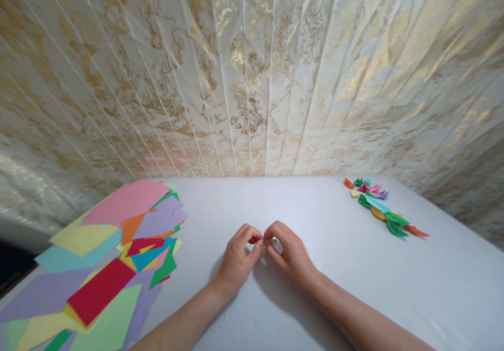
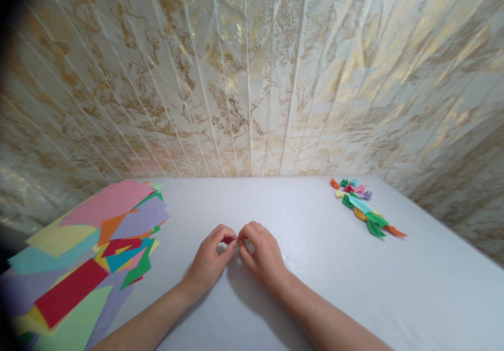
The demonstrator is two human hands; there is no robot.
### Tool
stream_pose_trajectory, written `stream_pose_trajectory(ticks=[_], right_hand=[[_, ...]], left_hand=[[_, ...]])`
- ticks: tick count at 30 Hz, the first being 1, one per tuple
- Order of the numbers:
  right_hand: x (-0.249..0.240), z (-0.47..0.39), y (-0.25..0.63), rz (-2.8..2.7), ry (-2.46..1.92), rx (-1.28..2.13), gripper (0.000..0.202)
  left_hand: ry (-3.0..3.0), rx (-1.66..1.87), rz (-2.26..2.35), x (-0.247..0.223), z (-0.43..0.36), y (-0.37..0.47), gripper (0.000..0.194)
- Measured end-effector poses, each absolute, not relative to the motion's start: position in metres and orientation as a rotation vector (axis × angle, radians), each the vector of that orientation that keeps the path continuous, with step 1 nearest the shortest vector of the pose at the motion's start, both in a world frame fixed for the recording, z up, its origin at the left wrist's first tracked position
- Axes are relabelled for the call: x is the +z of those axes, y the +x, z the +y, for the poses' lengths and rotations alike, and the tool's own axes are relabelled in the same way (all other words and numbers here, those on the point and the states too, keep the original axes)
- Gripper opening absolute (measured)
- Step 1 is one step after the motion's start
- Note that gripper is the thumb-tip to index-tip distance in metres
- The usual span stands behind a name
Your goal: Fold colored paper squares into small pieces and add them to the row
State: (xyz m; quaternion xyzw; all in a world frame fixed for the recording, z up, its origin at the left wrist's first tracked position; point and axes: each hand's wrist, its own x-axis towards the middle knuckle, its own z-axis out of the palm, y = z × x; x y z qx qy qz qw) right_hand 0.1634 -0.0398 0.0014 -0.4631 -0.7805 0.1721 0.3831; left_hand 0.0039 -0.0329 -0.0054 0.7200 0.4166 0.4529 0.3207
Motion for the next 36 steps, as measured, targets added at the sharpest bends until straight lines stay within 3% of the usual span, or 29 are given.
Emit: stream_pose_trajectory(ticks=[17,29,36], right_hand=[[0.000,-0.029,0.174,-1.913,-1.277,0.429,0.013],[-0.004,-0.029,0.168,-1.734,-1.163,0.843,0.005],[-0.005,-0.030,0.167,-1.699,-1.207,0.858,0.018]], left_hand=[[1.719,1.214,1.165,-0.007,-0.027,0.002,0.008],[1.399,1.232,1.126,-0.010,-0.018,-0.001,0.015],[1.338,1.148,1.089,-0.014,-0.020,0.000,0.018]])
